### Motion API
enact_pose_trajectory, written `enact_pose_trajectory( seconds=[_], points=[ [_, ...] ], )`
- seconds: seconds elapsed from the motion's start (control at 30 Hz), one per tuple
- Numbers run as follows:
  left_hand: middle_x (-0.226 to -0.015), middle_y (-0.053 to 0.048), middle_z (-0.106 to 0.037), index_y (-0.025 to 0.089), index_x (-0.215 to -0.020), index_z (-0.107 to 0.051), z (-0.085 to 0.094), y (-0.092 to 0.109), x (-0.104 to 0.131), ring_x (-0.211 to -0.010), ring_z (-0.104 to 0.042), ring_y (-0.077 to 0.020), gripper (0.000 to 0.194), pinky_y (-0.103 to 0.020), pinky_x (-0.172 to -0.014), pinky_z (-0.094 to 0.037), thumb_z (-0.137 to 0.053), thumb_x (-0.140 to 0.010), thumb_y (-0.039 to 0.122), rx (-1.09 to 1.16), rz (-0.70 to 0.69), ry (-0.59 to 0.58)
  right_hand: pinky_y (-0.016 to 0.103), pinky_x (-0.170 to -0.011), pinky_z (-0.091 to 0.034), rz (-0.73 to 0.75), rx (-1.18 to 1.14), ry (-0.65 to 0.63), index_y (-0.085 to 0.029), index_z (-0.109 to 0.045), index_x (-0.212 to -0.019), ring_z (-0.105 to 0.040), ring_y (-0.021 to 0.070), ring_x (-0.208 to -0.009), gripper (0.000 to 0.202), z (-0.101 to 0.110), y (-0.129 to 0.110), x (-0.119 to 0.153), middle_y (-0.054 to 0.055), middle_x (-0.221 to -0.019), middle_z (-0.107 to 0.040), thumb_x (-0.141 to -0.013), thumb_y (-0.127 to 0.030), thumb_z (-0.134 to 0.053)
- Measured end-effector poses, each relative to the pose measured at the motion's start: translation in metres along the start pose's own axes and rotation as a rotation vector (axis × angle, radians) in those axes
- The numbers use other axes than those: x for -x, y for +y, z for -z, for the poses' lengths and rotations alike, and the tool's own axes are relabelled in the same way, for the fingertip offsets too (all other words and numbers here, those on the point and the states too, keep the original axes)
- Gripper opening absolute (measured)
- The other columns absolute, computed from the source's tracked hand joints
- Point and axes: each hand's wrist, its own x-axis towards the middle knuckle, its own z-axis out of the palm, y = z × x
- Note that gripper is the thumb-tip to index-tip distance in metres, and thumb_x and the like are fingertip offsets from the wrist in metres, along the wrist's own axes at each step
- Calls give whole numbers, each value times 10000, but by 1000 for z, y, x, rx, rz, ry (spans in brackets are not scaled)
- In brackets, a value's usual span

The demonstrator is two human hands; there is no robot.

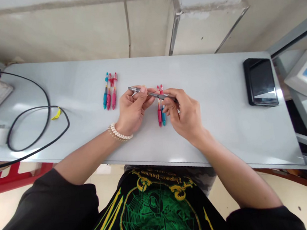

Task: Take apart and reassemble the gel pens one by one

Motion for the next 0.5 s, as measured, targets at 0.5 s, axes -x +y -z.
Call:
enact_pose_trajectory(
  seconds=[0.5],
  points=[
    [-927,-15,-819,189,-914,-639,0,3,0,-901,-806,-123,329,-185,-772,-643,-905,-869,376,-3,-41,-28,307,-697,-624,-122,-46,4,-247,-658,-1143,-744,157,-782,166,15,-6,-8,31,-942,-757,-1079,-390,-603]
  ],
)
